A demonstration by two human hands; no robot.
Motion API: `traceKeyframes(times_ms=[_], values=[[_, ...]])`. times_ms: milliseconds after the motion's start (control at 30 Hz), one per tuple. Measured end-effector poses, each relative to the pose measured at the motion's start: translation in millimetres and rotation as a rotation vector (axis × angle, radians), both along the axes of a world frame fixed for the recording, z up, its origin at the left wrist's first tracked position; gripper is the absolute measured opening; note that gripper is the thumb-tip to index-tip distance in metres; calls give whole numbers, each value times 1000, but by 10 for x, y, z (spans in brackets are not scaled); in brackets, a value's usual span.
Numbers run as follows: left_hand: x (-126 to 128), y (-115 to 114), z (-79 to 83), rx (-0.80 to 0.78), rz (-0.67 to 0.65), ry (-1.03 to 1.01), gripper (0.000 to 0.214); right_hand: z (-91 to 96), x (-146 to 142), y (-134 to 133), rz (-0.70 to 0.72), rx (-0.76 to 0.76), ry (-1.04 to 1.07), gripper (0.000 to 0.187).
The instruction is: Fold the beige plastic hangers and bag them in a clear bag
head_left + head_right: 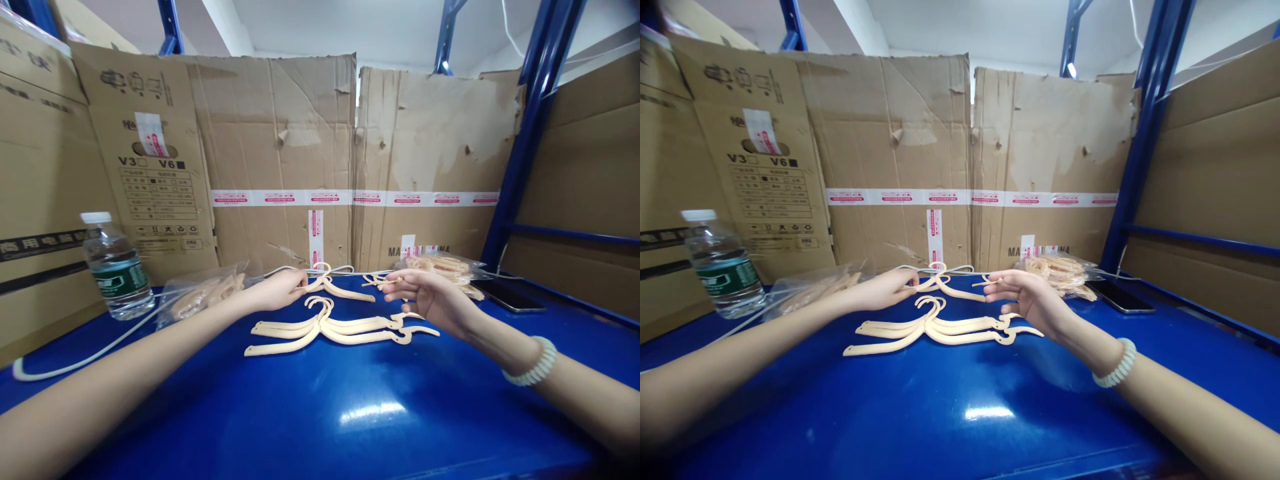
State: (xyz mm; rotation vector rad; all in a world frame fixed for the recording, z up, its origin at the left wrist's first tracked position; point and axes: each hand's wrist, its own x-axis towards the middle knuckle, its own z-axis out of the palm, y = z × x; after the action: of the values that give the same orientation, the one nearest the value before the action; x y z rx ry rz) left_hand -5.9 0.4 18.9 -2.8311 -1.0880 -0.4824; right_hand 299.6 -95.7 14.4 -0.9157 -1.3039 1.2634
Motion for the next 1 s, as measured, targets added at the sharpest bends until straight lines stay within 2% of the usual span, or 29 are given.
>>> traceKeyframes(times_ms=[100, 200, 367, 467, 533, 667, 800, 1000], values=[[-60, -288, 65, 36, 24, -70, 19, -66, -27, -23, -5, 12, 40, 26], [-117, -624, 54, 92, 35, -172, 19, -133, -35, 14, -21, 58, 3, 28], [-177, -990, -157, 80, 8, -283, 14, -195, 3, 63, -15, 11, 35, 39], [-186, -1047, -319, 64, -4, -323, 12, -209, 28, 62, 30, -56, 50, 45], [-182, -1052, -409, 58, -18, -342, 10, -215, 41, 53, 52, -67, 38, 42], [-172, -1044, -534, 58, -26, -373, 9, -232, 61, 31, -23, 31, -31, 28], [-174, -1038, -582, 57, -26, -356, 11, -253, 50, 15, -96, 42, -44, 31], [-189, -1041, -577, 61, -23, -369, 12, -224, -1, -54, 67, -42, -56, 27]])
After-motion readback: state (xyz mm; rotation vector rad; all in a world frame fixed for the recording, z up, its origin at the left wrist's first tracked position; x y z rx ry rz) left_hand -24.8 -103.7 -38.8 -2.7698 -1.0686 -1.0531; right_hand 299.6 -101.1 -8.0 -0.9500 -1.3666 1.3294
